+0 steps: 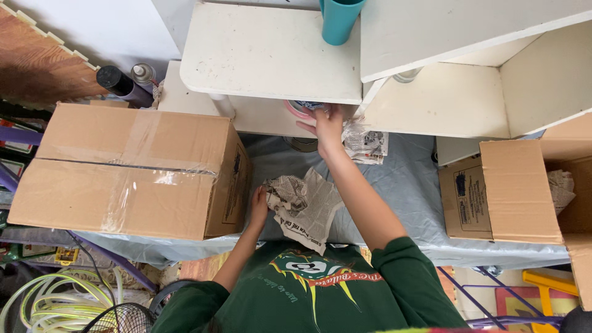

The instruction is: The person wraps ceramic plates, bowls and drinking glasses in sheets of newspaper, crumples paper into padding, and places the wrapped items into a cardboard box, occasionally setting wrapped pieces on a nearby shelf.

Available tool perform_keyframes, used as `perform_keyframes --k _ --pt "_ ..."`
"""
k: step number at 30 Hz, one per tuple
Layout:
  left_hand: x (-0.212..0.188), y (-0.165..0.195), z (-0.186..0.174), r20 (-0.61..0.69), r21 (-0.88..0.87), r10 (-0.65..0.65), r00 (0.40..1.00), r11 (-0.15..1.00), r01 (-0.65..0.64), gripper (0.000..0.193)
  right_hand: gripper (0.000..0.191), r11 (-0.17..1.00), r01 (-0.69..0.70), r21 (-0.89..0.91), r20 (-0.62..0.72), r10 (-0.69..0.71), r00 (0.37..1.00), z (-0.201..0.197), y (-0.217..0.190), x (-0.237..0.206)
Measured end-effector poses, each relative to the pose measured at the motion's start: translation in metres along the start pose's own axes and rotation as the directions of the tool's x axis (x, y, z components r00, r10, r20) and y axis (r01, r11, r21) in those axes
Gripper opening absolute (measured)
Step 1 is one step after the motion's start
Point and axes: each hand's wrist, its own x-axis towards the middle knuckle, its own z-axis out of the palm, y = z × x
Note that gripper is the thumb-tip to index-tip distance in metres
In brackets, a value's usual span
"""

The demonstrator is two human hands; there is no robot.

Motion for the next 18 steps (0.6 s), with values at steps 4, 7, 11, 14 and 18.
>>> perform_keyframes --k 4,7,11,14,18 --pt "0.001 0.003 0.025 0.000 -0.114 0.080 0.997 0.990 -0.080 0.049 0.055 0.735 0.360 -0.574 0.238 -0.271 0.933 -0.061 0.012 -0.071" --pt "-0.003 0.003 0.050 -0.026 -0.155 0.092 0.995 0.983 -0.095 0.046 0.082 0.360 0.264 -0.895 0.097 -0.421 0.902 -0.120 0.024 -0.119" --pt "-0.012 -0.001 0.090 0.043 -0.449 -0.054 0.998 0.891 0.067 0.040 0.108 0.314 0.019 -0.949 -0.051 -0.214 0.976 -0.188 0.021 -0.155" --pt "-0.018 -0.011 0.121 0.103 -0.317 -0.052 0.993 0.945 0.082 0.036 0.110 0.157 0.056 -0.986 0.006 -0.304 0.953 -0.218 0.007 -0.179" --pt "-0.029 -0.018 0.171 0.225 -0.076 0.086 0.971 0.995 -0.071 0.034 0.098 0.132 0.417 -0.900 0.370 -0.275 0.887 -0.251 -0.031 -0.177"
